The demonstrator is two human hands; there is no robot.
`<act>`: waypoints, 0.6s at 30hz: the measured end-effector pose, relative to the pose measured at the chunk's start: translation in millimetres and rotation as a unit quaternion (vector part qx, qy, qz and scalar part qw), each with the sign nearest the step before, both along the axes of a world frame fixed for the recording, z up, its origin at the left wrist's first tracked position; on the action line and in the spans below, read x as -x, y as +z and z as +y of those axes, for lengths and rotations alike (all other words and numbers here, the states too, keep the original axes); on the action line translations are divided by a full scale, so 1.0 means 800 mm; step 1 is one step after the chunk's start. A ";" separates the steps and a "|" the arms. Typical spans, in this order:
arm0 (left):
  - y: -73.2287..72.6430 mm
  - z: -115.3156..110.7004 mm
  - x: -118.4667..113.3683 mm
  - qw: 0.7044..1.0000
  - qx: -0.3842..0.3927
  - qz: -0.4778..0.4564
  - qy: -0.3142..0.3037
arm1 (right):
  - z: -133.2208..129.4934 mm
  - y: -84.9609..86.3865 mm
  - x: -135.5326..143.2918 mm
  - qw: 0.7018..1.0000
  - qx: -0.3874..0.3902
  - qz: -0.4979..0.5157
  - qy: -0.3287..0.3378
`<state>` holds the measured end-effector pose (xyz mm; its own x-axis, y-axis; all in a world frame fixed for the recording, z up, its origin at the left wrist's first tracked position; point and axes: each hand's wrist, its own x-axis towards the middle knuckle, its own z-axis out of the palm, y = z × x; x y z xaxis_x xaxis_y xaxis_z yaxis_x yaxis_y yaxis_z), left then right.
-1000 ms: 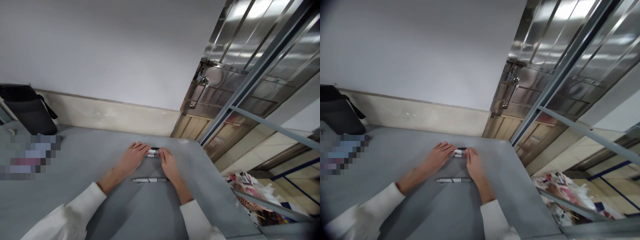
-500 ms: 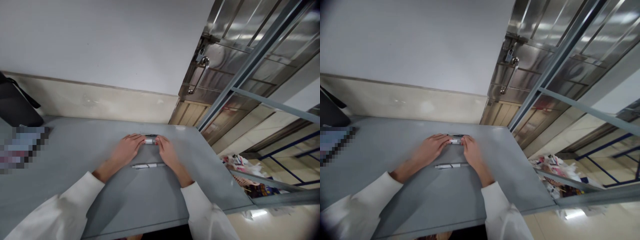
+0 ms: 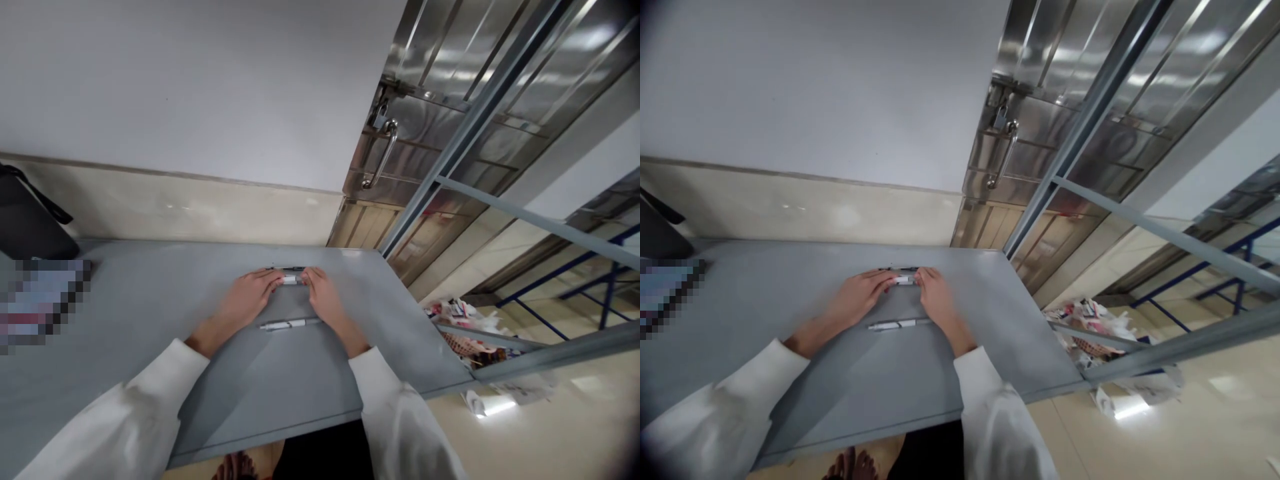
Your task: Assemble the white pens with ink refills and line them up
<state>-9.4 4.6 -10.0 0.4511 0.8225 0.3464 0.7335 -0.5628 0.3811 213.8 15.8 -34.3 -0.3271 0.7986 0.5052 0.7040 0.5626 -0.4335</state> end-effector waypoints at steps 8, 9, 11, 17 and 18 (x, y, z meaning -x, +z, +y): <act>-0.001 0.001 0.000 0.999 0.047 -0.003 0.016 | 0.001 0.000 0.001 1.000 -0.011 -0.014 0.004; -0.001 0.001 0.000 0.999 0.052 -0.005 0.016 | 0.000 0.000 0.001 1.000 -0.012 -0.014 0.004; 0.000 0.001 0.000 0.998 0.064 -0.010 0.016 | 0.000 0.000 0.001 1.000 -0.012 -0.017 0.004; 0.008 0.000 -0.002 0.993 0.105 -0.037 0.029 | 0.001 0.002 0.002 0.999 -0.016 -0.046 -0.006; 0.009 0.000 -0.002 0.992 0.113 -0.042 0.026 | 0.001 0.002 0.002 0.998 -0.019 -0.054 -0.007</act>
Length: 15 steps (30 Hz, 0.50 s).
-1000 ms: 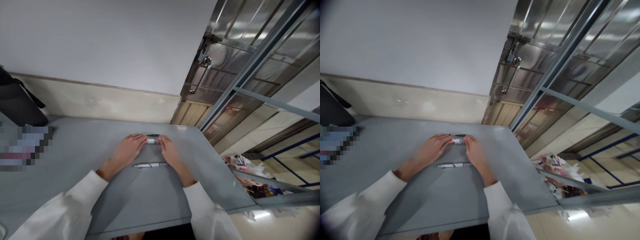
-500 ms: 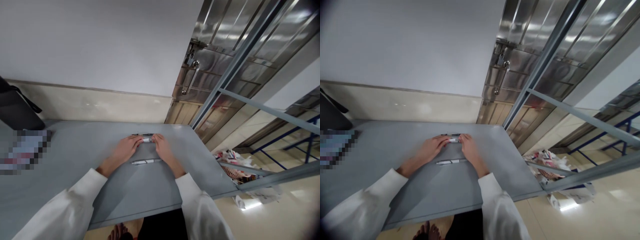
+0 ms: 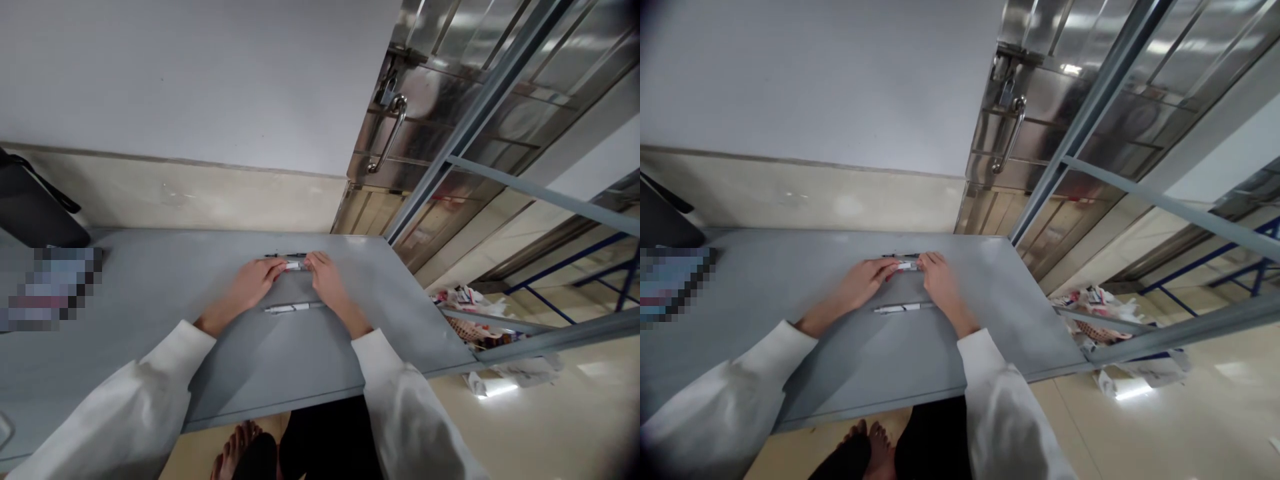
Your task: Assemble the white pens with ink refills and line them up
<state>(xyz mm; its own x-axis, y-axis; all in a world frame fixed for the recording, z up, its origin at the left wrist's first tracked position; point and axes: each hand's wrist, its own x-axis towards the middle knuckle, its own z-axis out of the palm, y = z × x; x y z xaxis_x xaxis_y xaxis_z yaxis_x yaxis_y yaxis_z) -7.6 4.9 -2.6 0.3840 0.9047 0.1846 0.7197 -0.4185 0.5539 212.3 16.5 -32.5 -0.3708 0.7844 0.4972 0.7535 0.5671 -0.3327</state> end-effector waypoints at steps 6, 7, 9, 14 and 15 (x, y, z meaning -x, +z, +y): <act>0.005 0.003 0.002 0.999 0.012 -0.025 -0.017 | -0.001 0.005 0.002 0.999 -0.021 -0.034 -0.009; 0.004 0.003 0.003 0.999 0.011 -0.029 -0.019 | -0.002 0.006 0.002 0.999 -0.025 -0.031 -0.008; 0.003 0.003 0.003 0.999 0.004 -0.037 -0.022 | -0.002 0.007 0.002 0.999 -0.027 -0.024 -0.006; 0.002 0.005 0.005 0.998 0.005 -0.045 -0.033 | 0.002 0.004 0.004 1.000 -0.008 -0.012 -0.001; 0.002 0.006 0.006 0.998 0.008 -0.046 -0.038 | 0.003 0.003 0.004 1.000 -0.010 -0.010 0.001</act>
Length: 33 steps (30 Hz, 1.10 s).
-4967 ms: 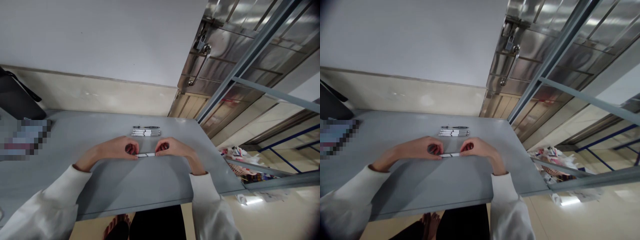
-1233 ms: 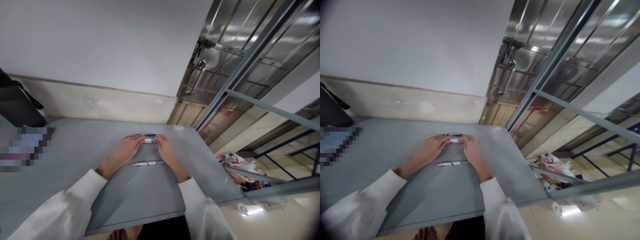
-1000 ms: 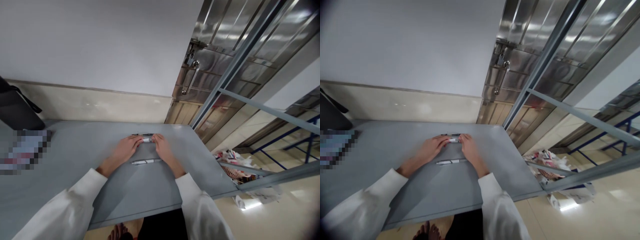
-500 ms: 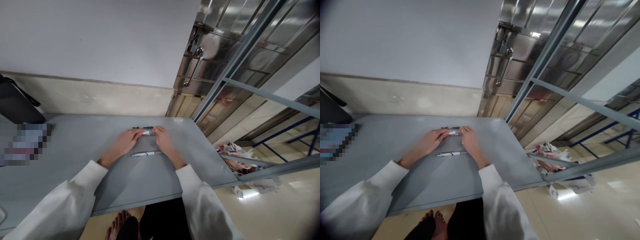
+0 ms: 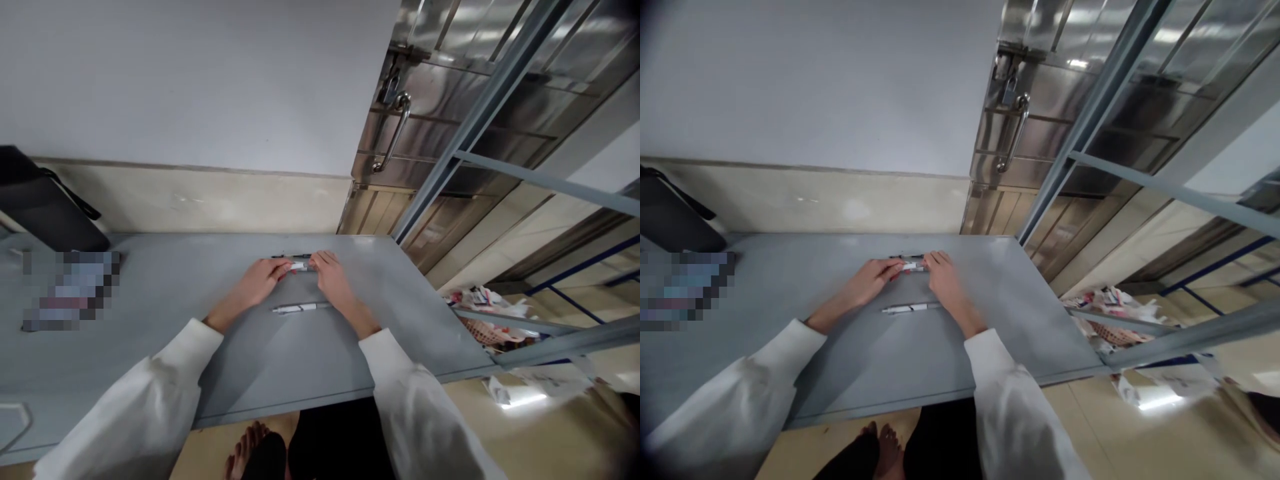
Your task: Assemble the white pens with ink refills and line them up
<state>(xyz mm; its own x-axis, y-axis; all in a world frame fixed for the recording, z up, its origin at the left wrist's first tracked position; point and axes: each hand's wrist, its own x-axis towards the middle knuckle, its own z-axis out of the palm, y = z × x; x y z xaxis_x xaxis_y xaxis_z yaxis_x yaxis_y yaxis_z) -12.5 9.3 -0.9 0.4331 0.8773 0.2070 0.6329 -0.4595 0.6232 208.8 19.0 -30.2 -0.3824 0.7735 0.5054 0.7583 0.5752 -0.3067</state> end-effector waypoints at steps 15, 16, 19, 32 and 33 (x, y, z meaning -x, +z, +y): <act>-0.007 -0.006 -0.006 0.999 -0.047 -0.022 -0.006 | -0.007 -0.004 -0.009 0.995 0.001 0.101 0.025; -0.006 -0.007 -0.007 0.998 -0.050 -0.023 -0.004 | -0.007 -0.004 -0.009 0.994 0.002 0.102 0.024; -0.002 -0.009 -0.008 0.998 -0.056 -0.018 0.007 | -0.008 -0.001 -0.008 0.996 0.000 0.092 0.017; 0.013 -0.010 -0.004 1.000 0.027 -0.014 0.007 | -0.020 0.019 -0.002 1.000 -0.024 0.002 -0.008; 0.012 -0.011 -0.004 1.000 0.028 -0.014 0.006 | -0.019 0.019 -0.004 1.000 -0.019 0.010 0.000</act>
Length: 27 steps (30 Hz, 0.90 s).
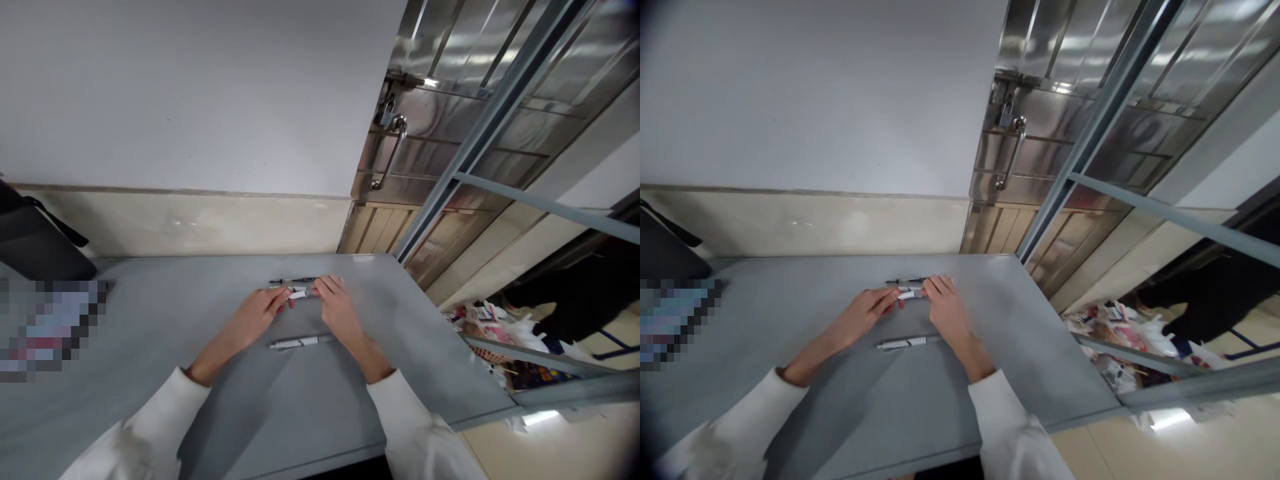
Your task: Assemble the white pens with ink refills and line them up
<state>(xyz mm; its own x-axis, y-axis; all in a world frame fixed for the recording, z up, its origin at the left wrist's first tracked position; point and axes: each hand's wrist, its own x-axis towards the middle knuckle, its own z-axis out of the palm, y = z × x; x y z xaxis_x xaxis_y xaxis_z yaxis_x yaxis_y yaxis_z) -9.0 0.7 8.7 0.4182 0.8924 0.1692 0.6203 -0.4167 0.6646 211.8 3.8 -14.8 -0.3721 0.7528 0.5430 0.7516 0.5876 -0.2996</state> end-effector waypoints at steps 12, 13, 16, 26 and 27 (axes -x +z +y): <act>-0.016 0.005 0.005 0.990 -0.137 0.025 0.009 | -0.002 0.005 -0.007 0.980 0.109 0.158 0.048; -0.016 0.005 0.005 0.989 -0.141 0.032 0.009 | -0.001 0.005 -0.006 0.978 0.118 0.165 0.048; -0.017 0.005 0.004 0.987 -0.151 0.050 0.008 | 0.002 0.002 -0.007 0.974 0.120 0.184 0.054; -0.026 0.008 0.006 0.983 -0.174 0.058 -0.020 | 0.002 0.000 -0.003 0.963 0.161 0.205 0.066; -0.026 0.008 0.006 0.983 -0.172 0.058 -0.020 | 0.002 0.000 -0.003 0.962 0.156 0.212 0.070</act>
<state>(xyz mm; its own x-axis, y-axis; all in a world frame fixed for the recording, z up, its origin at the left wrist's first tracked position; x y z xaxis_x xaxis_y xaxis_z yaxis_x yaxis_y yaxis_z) -14.0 6.8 -11.8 0.4868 0.7731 0.4066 0.6616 -0.6302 0.4063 214.4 5.5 -14.7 -0.2767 0.8623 0.4240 0.4426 0.5060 -0.7403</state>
